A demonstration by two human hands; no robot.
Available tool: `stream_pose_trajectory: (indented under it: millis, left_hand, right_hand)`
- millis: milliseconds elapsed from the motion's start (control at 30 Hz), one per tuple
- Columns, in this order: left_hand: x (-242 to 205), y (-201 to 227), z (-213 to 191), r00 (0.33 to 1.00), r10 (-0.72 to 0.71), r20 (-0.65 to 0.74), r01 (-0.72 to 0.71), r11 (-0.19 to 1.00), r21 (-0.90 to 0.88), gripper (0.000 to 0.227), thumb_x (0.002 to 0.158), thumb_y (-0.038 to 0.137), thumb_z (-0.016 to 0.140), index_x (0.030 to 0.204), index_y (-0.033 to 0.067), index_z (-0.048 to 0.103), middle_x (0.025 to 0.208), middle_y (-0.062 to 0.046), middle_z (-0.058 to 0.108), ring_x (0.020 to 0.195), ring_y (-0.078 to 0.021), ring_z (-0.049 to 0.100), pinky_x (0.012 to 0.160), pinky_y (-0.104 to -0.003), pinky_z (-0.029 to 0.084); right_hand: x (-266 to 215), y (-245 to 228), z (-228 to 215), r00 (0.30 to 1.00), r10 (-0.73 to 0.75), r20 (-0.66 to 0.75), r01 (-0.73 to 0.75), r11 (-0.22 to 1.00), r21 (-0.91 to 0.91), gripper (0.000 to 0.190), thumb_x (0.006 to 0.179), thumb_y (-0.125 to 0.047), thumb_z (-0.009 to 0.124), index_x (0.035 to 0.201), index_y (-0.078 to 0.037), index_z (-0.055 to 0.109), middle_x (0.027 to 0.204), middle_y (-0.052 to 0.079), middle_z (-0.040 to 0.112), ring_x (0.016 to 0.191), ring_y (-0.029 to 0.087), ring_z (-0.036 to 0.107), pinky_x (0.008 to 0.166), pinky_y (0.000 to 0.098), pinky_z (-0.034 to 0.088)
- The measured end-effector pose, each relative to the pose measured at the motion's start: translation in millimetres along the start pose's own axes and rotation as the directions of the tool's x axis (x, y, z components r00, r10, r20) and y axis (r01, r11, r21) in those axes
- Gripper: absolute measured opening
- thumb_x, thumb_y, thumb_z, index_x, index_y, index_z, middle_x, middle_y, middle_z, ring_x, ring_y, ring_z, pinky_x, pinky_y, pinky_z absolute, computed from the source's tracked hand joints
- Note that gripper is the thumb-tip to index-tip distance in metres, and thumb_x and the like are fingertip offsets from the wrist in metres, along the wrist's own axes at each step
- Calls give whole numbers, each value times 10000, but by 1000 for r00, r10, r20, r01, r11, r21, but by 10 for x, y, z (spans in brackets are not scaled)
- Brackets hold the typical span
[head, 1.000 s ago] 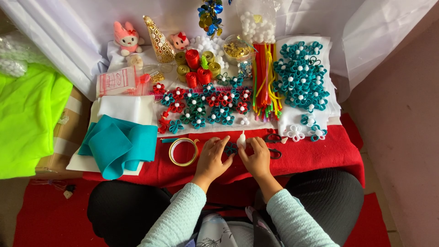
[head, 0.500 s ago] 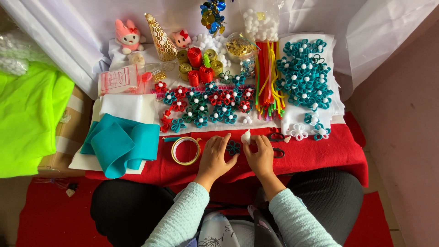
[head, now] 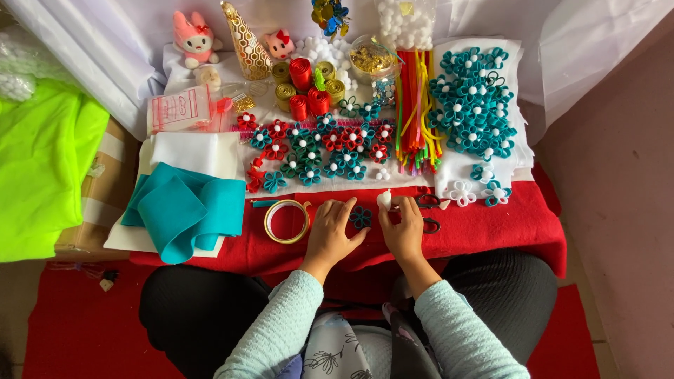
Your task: Assembling decorative fabric flowers by gluing small components together and cutting fabric to size.
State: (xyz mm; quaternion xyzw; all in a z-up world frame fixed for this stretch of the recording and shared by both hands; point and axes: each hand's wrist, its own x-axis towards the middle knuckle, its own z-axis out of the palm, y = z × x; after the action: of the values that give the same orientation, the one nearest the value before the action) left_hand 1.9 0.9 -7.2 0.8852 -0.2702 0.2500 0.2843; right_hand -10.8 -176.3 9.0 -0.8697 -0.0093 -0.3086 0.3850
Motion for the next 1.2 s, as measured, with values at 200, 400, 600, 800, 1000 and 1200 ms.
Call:
stream_pose_trajectory:
  millis: [200, 400, 600, 800, 1000, 1200]
  left_hand:
    - [-4, -8, 23, 1000, 1, -20, -1, 1000, 0, 734, 715, 398, 867, 1311, 57, 608, 836, -64, 611, 901, -252, 623, 848, -400, 541]
    - [5, -2, 8, 1000, 0, -30, 0, 1000, -13, 696, 732, 396, 863, 1289, 59, 619, 808, -56, 602, 878, -245, 622, 825, -394, 541]
    - [23, 7, -12, 999, 9, -39, -10, 1000, -6, 697, 731, 402, 861, 1284, 53, 621, 801, -56, 605, 872, -247, 627, 815, -394, 545]
    - [29, 15, -25, 999, 25, -38, -25, 1000, 3, 699, 720, 383, 866, 1285, 52, 622, 800, -61, 608, 878, -255, 634, 812, -397, 548]
    - [0, -17, 23, 998, 36, -58, -36, 999, 7, 660, 749, 371, 853, 1286, 61, 627, 811, -58, 611, 885, -247, 629, 810, -390, 543]
    - [15, -3, -3, 997, 45, -70, -45, 999, 1, 593, 794, 322, 831, 1284, 58, 628, 806, -59, 608, 883, -254, 634, 801, -387, 546]
  right_hand:
    - [-45, 28, 25, 998, 53, 28, -53, 999, -4, 192, 859, -138, 792, 925, -84, 619, 737, 75, 589, 626, 307, 633, 555, 407, 524]
    - [-26, 0, 4, 1000, 11, 10, -11, 999, -31, 172, 869, -128, 786, 953, -87, 641, 884, 83, 639, 752, 321, 689, 611, 401, 565]
    - [33, -123, -32, 1000, -4, 2, 4, 1000, 25, 174, 865, -71, 788, 943, -41, 635, 981, 116, 654, 828, 350, 709, 668, 419, 590]
    - [32, -88, -25, 999, -41, -24, 41, 999, -3, 167, 875, -69, 780, 970, -32, 647, 1067, 134, 654, 943, 369, 702, 762, 439, 593]
    - [21, -34, -6, 997, -65, -33, 65, 998, -10, 173, 896, -56, 761, 993, -15, 624, 1134, 164, 629, 1029, 401, 673, 833, 473, 576]
    - [9, -31, -15, 997, -76, -34, 76, 997, -15, 172, 893, -63, 768, 979, -31, 623, 1120, 143, 635, 1026, 383, 671, 836, 460, 568]
